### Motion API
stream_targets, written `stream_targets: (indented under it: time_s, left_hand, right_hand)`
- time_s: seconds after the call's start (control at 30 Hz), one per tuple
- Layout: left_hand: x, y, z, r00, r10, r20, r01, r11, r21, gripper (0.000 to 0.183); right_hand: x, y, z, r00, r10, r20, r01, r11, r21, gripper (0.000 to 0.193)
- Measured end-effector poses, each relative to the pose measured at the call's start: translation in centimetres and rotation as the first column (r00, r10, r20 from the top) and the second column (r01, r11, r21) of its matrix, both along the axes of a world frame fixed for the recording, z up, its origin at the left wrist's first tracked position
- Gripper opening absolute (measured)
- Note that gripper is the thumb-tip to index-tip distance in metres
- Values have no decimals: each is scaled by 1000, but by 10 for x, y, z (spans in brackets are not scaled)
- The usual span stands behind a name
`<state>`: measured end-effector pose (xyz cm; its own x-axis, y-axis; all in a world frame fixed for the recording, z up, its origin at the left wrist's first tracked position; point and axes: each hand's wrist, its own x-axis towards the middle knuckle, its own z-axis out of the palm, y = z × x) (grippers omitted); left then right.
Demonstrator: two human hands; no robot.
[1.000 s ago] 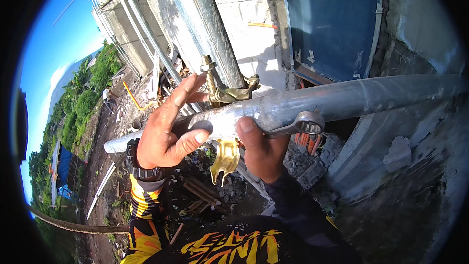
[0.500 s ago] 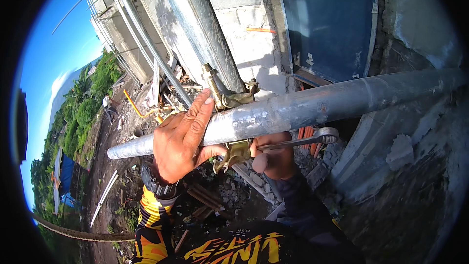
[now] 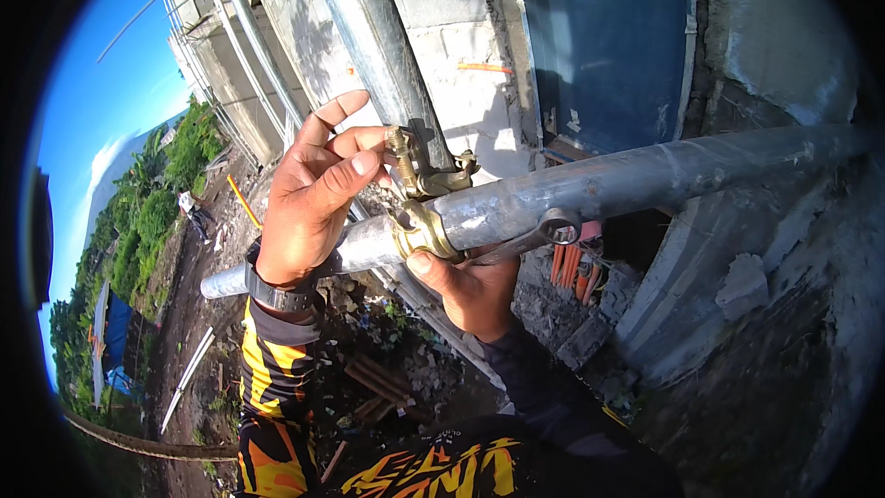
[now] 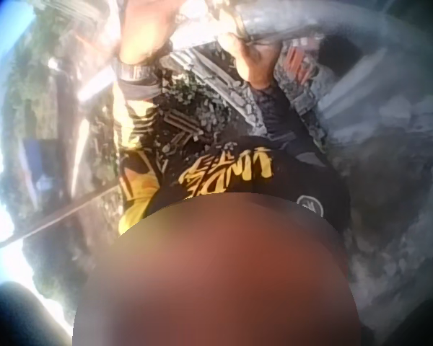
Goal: The person uses a wrench to tighten a brass pipe clamp securing a metal pipe to a concrete wall. They repeatedly adjust the clamp and turn the bolt to secure the pipe in place.
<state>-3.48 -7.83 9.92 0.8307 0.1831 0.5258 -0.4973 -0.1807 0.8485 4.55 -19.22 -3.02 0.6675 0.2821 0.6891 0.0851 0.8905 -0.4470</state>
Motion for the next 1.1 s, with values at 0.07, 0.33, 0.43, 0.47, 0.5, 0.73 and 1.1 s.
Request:
stream_targets:
  time_s: [0.07,0.33,0.43,0.47,0.5,0.73,1.1]
  left_hand:
    - [2,-7,-3,997,53,49,-60,986,158,51]
    - [-27,-18,-2,947,191,257,-317,657,684,24]
    - [-28,-19,-4,909,218,355,-415,527,742,21]
    - [-28,-20,-5,897,227,378,-441,488,753,22]
    - [-27,-22,-7,881,241,408,-474,465,748,24]
    - [-24,-33,1,828,176,533,-561,224,797,33]
    - [-26,-7,-7,870,242,430,-489,312,815,49]
  right_hand:
    - [1,-2,-1,1000,-5,13,5,1000,-23,35]
    - [-1,0,-1,1000,-9,10,9,1000,-10,32]
    - [-3,0,0,1000,10,4,-10,1000,-14,31]
    - [-4,0,1,1000,20,2,-20,1000,-18,31]
    - [-4,-1,1,999,24,-23,-24,999,-21,31]
    - [2,-7,3,999,52,2,-51,993,-106,33]
    - [9,-8,8,992,99,80,-93,992,-83,39]
